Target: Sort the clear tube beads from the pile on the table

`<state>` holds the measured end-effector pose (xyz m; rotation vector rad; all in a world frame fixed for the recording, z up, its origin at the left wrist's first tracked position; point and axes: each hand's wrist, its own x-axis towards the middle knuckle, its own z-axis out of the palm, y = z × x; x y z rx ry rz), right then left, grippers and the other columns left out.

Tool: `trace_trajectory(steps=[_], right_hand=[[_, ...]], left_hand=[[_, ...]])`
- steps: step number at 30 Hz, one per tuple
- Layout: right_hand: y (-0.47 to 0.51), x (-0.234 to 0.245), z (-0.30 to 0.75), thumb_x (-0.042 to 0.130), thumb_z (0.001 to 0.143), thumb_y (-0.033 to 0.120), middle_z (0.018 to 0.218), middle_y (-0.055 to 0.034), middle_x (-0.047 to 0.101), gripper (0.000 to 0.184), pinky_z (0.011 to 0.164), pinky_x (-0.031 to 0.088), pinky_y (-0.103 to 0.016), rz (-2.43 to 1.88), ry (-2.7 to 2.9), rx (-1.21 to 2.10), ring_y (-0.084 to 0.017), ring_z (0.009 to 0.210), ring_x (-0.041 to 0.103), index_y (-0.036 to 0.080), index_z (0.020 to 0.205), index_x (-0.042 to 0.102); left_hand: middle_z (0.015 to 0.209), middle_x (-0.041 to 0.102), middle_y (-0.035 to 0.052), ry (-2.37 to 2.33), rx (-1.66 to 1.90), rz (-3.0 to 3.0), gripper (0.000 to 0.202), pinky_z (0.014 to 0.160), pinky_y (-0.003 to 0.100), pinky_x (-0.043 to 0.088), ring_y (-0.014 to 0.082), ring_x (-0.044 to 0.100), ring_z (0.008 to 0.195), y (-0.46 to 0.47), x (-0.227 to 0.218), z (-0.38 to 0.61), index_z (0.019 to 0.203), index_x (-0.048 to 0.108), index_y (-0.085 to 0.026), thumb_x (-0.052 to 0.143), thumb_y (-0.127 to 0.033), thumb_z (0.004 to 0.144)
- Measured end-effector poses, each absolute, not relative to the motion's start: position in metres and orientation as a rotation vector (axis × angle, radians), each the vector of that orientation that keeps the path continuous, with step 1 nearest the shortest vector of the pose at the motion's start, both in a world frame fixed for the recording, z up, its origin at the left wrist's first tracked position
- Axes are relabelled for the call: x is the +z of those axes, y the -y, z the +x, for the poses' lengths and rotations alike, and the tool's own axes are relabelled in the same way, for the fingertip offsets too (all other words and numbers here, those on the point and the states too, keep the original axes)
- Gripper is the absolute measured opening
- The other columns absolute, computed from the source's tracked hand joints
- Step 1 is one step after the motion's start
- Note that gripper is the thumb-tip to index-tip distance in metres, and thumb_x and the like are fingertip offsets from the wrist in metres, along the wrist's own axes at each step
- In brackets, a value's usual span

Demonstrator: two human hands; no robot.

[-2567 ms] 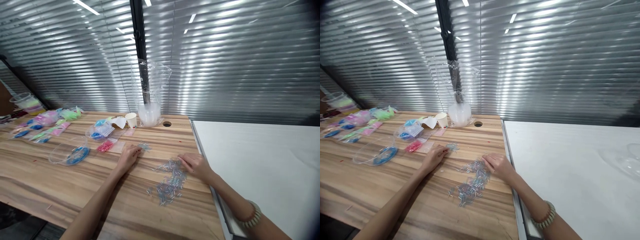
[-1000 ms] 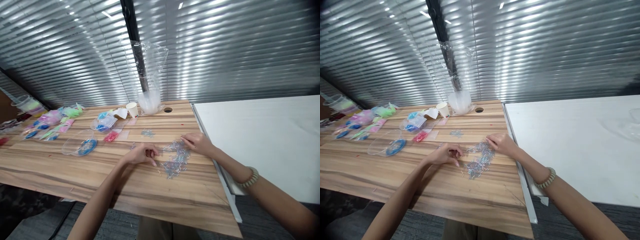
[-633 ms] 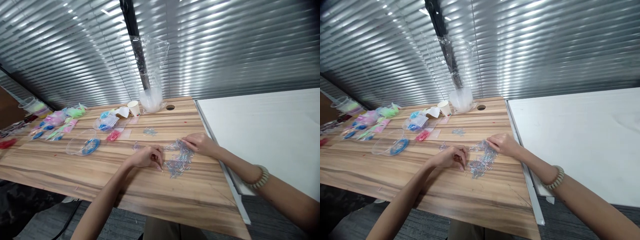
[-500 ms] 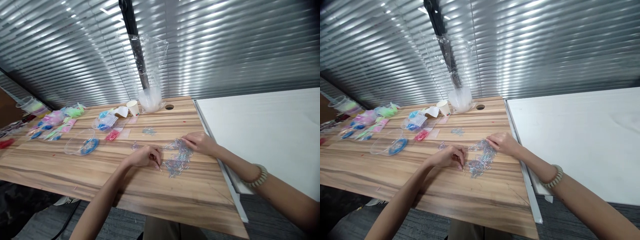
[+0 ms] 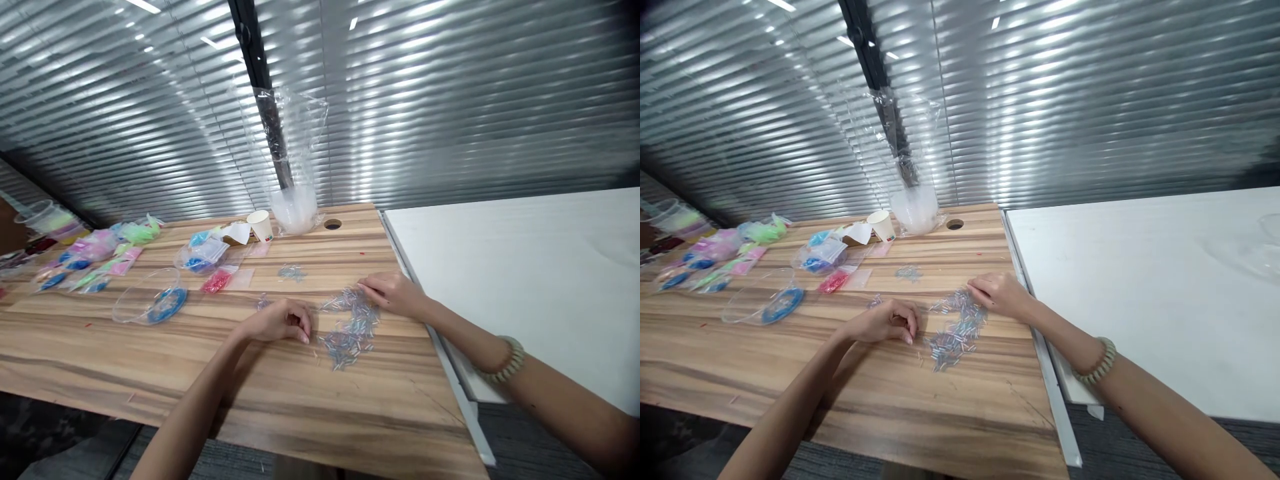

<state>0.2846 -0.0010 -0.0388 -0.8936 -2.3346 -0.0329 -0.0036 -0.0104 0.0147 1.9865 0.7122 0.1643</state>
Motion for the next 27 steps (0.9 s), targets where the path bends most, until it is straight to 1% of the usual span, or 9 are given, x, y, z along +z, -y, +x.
trace_trajectory(steps=[5,10,16,21,27], right_hand=[[0.001,-0.038,0.286,0.035,0.096,0.026,0.075,-0.0063,0.069,0.035,0.061,0.044,-0.026,-0.932,2.307,-0.018,-0.016,0.066,0.063,0.017,0.080,0.064],[-0.001,-0.039,0.288,0.036,0.096,0.027,0.070,-0.0051,0.068,0.035,0.059,0.042,-0.026,-0.959,2.291,-0.053,-0.015,0.063,0.062,0.017,0.077,0.063],[-0.006,-0.037,0.286,0.035,0.095,0.027,0.064,-0.0046,0.065,0.037,0.056,0.038,-0.026,-0.989,2.237,-0.093,-0.015,0.058,0.058,0.016,0.071,0.061],[-0.009,-0.035,0.281,0.035,0.095,0.027,0.065,-0.0045,0.065,0.037,0.055,0.037,-0.025,-1.059,2.211,-0.073,-0.014,0.056,0.057,0.016,0.070,0.061],[-0.013,-0.039,0.280,0.034,0.094,0.027,0.058,-0.0027,0.060,0.039,0.054,0.035,-0.025,-1.060,2.215,-0.025,-0.014,0.053,0.053,0.017,0.064,0.056]], left_hand=[[0.076,0.063,0.0058,-0.761,0.186,1.909,0.031,0.064,0.023,0.042,0.0138,0.055,0.070,0.004,0.006,-0.009,0.074,0.066,-0.011,0.068,-0.042,0.075],[0.072,0.064,0.0040,-0.801,0.202,1.844,0.031,0.063,0.021,0.041,0.0124,0.055,0.067,-0.001,-0.002,-0.014,0.074,0.066,-0.011,0.071,-0.041,0.071],[0.066,0.063,0.0021,-0.819,0.214,1.727,0.033,0.060,0.021,0.041,0.0112,0.055,0.062,-0.002,-0.003,-0.017,0.070,0.066,-0.011,0.079,-0.040,0.060],[0.064,0.062,0.0019,-0.841,0.258,1.724,0.034,0.058,0.020,0.040,0.0106,0.054,0.059,-0.002,-0.009,-0.018,0.068,0.065,-0.011,0.080,-0.039,0.057],[0.061,0.062,0.0023,-0.851,0.313,1.710,0.037,0.056,0.020,0.040,0.0101,0.053,0.056,0.001,-0.012,-0.016,0.066,0.064,-0.009,0.079,-0.042,0.057]])
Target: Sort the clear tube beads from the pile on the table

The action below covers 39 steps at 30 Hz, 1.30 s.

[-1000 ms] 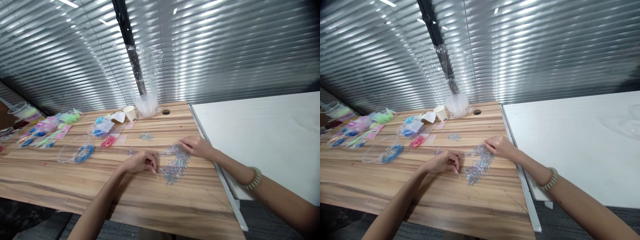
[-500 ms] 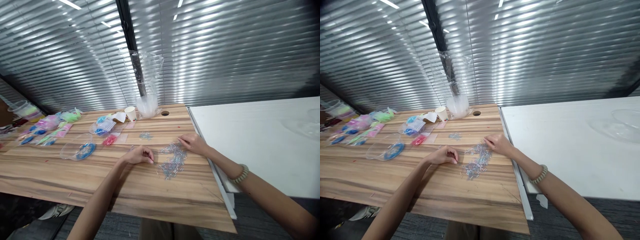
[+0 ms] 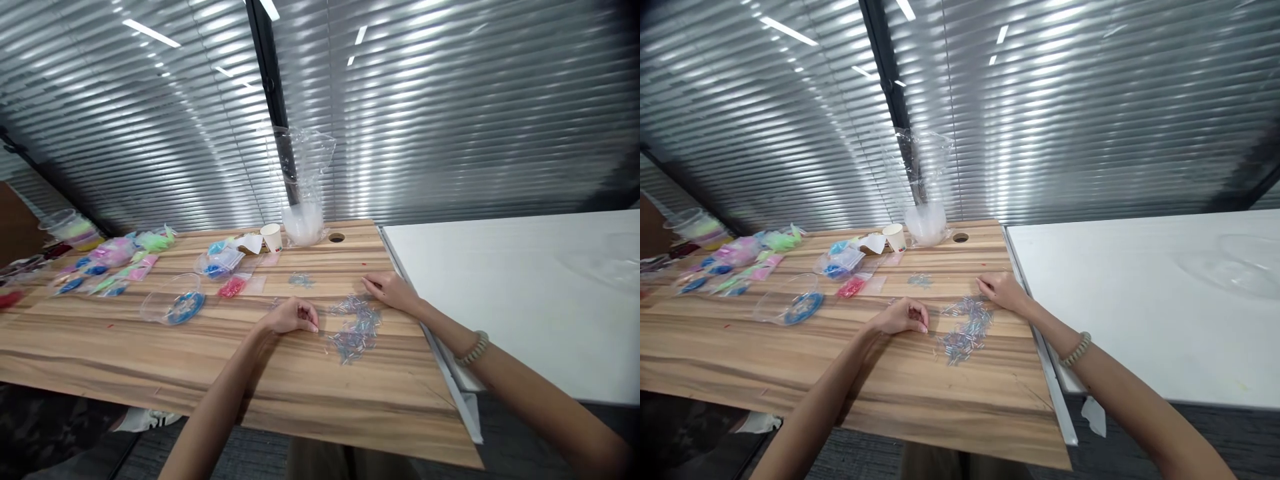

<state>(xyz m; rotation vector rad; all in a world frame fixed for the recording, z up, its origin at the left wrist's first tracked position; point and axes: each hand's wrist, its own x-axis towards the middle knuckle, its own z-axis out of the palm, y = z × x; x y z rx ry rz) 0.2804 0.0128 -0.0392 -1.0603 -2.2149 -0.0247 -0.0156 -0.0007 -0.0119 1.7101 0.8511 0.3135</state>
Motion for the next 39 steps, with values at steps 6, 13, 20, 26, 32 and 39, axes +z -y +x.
trace_trajectory(steps=[6,13,20,26,32,39], right_hand=[[-0.008,-0.036,0.282,0.033,0.094,0.027,0.055,-0.0020,0.056,0.038,0.053,0.033,-0.026,-1.041,2.228,-0.043,-0.014,0.051,0.050,0.018,0.062,0.052],[-0.007,-0.033,0.282,0.033,0.094,0.025,0.059,-0.0029,0.058,0.038,0.055,0.035,-0.027,-1.011,2.265,-0.025,-0.015,0.055,0.052,0.019,0.062,0.052],[-0.007,-0.041,0.285,0.036,0.094,0.025,0.061,-0.0037,0.060,0.034,0.058,0.038,-0.027,-0.954,2.292,-0.007,-0.015,0.057,0.054,0.018,0.066,0.055],[-0.010,-0.045,0.289,0.037,0.094,0.022,0.063,-0.0041,0.062,0.032,0.057,0.038,-0.026,-0.923,2.288,-0.028,-0.015,0.057,0.056,0.018,0.069,0.057],[-0.010,-0.043,0.287,0.038,0.094,0.021,0.060,-0.0029,0.061,0.032,0.056,0.039,-0.027,-0.886,2.280,-0.104,-0.014,0.055,0.055,0.017,0.069,0.058],[0.008,-0.010,0.297,0.045,0.092,0.019,0.083,-0.0049,0.068,0.021,0.064,0.049,-0.028,-0.857,1.954,-0.256,-0.017,0.074,0.064,0.019,0.103,0.062]], left_hand=[[0.063,0.064,0.0033,-0.829,0.343,1.694,0.034,0.057,0.020,0.041,0.0111,0.056,0.058,0.003,-0.010,-0.013,0.066,0.066,-0.010,0.081,-0.039,0.056],[0.067,0.067,0.0060,-0.839,0.361,1.724,0.030,0.058,0.021,0.042,0.0141,0.059,0.062,0.002,-0.011,-0.014,0.069,0.069,-0.011,0.078,-0.037,0.061],[0.071,0.068,0.0065,-0.874,0.392,1.770,0.028,0.062,0.022,0.043,0.0145,0.060,0.065,0.004,-0.012,-0.013,0.074,0.070,-0.011,0.073,-0.038,0.068],[0.074,0.068,0.0080,-0.830,0.361,1.801,0.030,0.065,0.023,0.045,0.0149,0.060,0.067,0.005,-0.007,-0.013,0.079,0.069,-0.010,0.066,-0.039,0.076],[0.082,0.069,0.0073,-0.824,0.325,1.817,0.028,0.069,0.022,0.044,0.0156,0.061,0.075,0.002,-0.007,-0.016,0.084,0.070,-0.012,0.066,-0.039,0.077],[0.077,0.068,0.0061,-0.784,0.357,1.747,0.031,0.068,0.022,0.044,0.0140,0.060,0.071,0.001,-0.013,-0.017,0.077,0.070,-0.012,0.073,-0.041,0.069]])
